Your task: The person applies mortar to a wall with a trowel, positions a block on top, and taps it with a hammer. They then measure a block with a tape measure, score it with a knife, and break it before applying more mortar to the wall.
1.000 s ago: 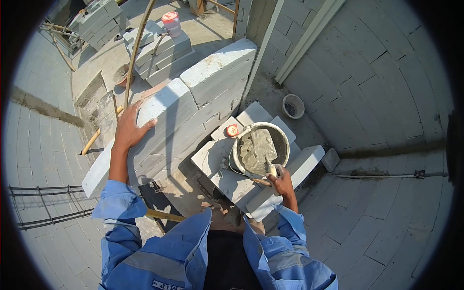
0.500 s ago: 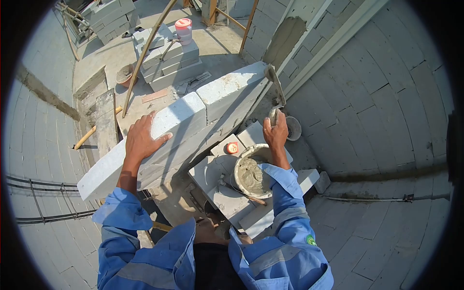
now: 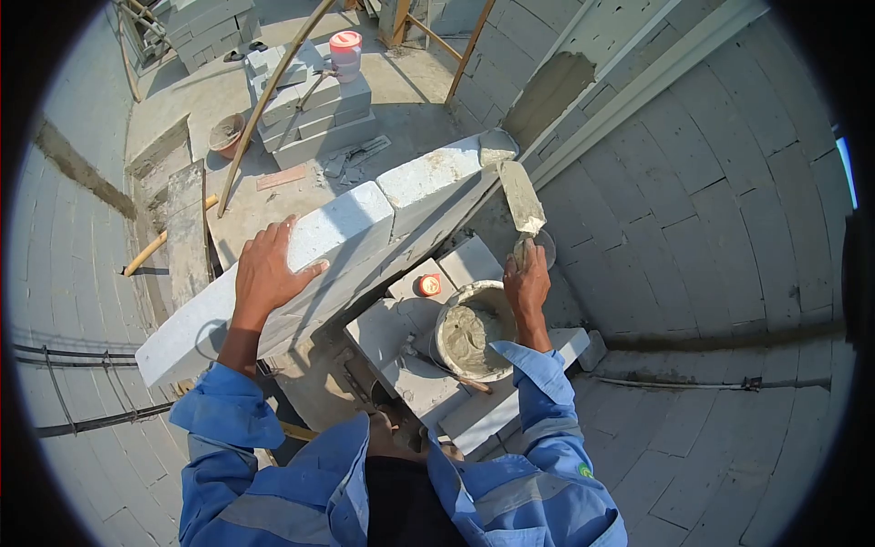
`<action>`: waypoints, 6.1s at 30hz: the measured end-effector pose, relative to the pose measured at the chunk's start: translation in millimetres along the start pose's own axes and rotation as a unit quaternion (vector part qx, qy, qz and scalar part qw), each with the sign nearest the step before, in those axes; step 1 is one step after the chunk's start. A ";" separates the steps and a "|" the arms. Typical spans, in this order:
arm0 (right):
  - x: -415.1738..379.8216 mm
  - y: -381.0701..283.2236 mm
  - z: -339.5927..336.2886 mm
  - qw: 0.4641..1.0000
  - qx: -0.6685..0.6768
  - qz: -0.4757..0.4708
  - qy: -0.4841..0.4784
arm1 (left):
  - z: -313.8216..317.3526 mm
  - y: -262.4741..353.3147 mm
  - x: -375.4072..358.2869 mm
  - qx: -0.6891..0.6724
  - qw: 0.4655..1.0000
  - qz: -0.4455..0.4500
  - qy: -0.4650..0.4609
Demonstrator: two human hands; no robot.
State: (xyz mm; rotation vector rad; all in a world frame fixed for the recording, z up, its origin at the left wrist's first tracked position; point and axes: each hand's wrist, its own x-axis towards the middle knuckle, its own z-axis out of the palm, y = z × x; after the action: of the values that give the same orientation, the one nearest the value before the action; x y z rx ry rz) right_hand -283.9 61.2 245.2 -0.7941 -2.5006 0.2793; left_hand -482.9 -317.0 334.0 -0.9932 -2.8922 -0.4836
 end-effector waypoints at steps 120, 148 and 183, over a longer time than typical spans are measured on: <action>-90.2 -147.9 8.6 0.980 0.132 -0.049 -0.143 | -2.5 4.4 0.5 0.016 1.000 -0.021 -0.013; -19.3 -148.9 -31.9 0.960 0.087 -0.087 -0.250 | -0.5 1.1 0.4 0.008 0.998 -0.043 -0.035; -48.4 -138.7 -11.8 0.991 0.034 -0.040 -0.126 | -0.7 -2.8 -1.8 -0.044 0.998 -0.035 -0.011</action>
State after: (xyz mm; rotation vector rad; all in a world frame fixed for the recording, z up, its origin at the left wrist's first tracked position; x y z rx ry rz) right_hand -310.7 -78.8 282.3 -0.6642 -2.7342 0.4602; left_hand -483.2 -320.4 333.6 -0.9155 -2.9569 -0.6125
